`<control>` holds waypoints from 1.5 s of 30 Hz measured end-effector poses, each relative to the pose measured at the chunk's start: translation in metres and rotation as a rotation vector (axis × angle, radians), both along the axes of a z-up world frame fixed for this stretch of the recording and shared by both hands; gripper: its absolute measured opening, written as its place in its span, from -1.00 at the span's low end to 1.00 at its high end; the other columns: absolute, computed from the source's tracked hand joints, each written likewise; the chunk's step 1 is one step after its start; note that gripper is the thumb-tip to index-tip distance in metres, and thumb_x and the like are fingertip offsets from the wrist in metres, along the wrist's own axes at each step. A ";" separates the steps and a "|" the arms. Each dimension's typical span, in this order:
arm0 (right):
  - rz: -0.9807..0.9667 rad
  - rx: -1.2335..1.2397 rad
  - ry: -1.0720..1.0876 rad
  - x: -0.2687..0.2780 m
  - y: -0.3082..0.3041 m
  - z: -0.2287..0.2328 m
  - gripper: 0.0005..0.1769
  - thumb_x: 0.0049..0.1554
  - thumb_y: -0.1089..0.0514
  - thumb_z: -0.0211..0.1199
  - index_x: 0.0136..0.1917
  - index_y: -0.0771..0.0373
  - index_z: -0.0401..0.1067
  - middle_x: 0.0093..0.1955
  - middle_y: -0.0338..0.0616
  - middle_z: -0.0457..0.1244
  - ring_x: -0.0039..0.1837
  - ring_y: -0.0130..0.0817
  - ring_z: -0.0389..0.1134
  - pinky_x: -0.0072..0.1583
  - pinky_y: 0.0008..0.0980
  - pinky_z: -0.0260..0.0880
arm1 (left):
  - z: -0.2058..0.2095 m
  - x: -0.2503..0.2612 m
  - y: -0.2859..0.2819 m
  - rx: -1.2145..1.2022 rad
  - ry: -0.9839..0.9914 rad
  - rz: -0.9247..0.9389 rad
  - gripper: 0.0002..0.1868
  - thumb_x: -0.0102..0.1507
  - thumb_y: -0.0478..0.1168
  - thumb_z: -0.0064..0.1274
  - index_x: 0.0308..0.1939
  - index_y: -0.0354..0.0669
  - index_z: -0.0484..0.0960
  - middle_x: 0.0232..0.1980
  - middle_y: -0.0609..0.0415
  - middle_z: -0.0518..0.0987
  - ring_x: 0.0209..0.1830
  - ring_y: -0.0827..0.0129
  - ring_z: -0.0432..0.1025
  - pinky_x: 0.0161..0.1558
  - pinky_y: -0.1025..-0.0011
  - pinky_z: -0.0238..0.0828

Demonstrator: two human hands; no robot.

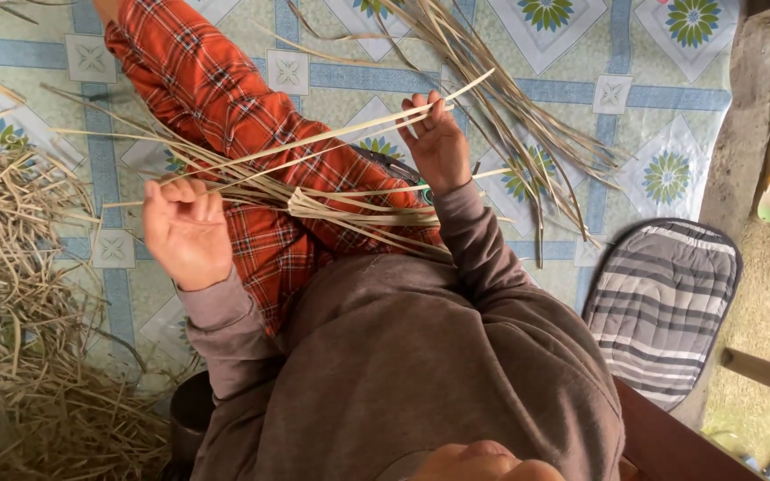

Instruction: A person sits on the floor and weaves long, thin strips of material into a bundle, using their hands to thread and bind the pieces together.

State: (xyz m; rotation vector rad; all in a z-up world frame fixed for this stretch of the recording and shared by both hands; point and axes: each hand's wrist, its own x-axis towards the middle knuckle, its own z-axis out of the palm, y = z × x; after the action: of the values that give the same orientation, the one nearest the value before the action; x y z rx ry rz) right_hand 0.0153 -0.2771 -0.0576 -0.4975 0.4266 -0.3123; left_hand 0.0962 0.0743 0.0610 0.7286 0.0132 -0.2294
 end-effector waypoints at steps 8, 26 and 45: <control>-0.041 0.021 0.007 -0.003 -0.011 -0.011 -0.72 0.34 0.01 0.07 0.24 0.08 0.44 0.20 -0.08 0.43 0.34 -0.10 0.41 0.49 0.15 0.20 | -0.006 -0.005 0.004 -0.045 -0.059 -0.168 -0.54 0.52 -0.22 -0.24 0.52 -0.08 0.27 -0.33 0.27 0.34 -0.47 0.64 0.25 -0.27 0.68 0.31; -0.011 -0.005 -0.098 -0.010 -0.023 -0.023 -0.77 0.32 0.11 0.14 0.25 0.03 0.37 0.24 -0.28 0.35 0.39 -0.24 0.32 0.39 -0.08 0.25 | -0.012 -0.002 -0.002 -0.521 0.159 -0.103 -0.75 0.36 -0.04 0.13 -0.28 -0.11 0.69 -0.22 0.19 0.69 0.14 0.35 0.55 0.37 0.43 0.44; -0.186 -0.236 0.006 -0.025 -0.112 -0.055 -0.70 0.28 -0.13 0.19 0.26 -0.19 0.47 0.27 -0.40 0.40 0.37 -0.28 0.38 0.38 0.05 0.29 | -0.015 -0.001 -0.021 0.297 0.217 0.082 -0.90 0.36 -0.32 0.02 -0.17 0.00 0.45 -0.32 0.23 0.44 -0.44 0.45 0.44 -0.32 0.45 0.59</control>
State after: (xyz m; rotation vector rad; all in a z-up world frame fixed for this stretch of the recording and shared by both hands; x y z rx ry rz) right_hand -0.0099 -0.3895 -0.1127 -0.6911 0.4449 -0.5446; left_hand 0.0951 0.0536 0.0459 0.9933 0.2879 -0.2291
